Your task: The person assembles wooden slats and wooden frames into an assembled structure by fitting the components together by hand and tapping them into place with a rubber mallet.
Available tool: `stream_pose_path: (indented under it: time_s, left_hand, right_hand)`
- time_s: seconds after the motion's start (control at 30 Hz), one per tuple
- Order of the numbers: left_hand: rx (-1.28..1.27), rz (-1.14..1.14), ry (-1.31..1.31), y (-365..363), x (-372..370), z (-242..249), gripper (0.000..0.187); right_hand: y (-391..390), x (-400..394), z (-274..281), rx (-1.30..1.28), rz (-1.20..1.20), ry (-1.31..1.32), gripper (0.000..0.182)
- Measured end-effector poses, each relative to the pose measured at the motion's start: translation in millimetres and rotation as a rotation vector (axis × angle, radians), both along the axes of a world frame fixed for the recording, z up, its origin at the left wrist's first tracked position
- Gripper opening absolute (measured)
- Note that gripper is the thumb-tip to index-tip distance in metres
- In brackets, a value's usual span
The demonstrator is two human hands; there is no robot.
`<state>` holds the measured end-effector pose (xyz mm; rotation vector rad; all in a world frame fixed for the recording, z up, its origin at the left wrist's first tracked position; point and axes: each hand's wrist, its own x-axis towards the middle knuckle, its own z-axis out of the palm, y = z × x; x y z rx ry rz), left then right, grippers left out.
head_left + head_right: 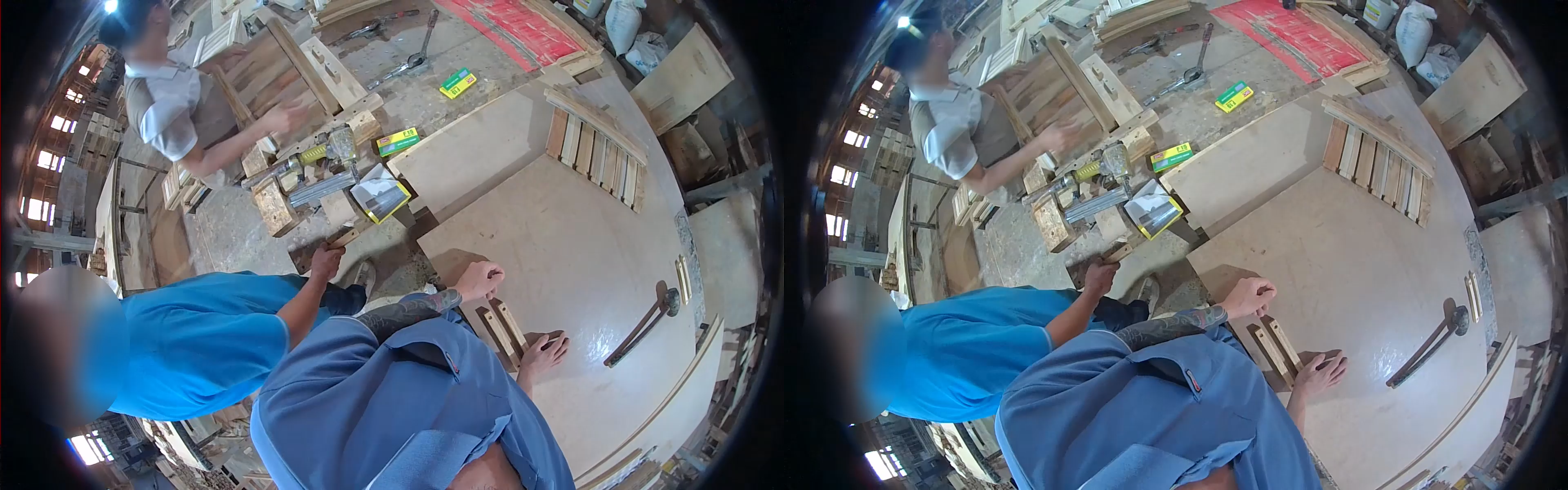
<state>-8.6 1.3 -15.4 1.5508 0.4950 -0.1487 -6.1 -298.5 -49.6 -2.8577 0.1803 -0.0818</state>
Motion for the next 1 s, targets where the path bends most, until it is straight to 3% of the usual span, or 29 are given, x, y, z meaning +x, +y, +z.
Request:
stream_pose_path:
  time_s: [1.0]
  left_hand:
    - [-0.05, -0.001, 0.018, 0, 0, 1, 0.021]
  right_hand:
    - [-8, 1, -15, -0.033, -0.017, -0.022, 0.058]
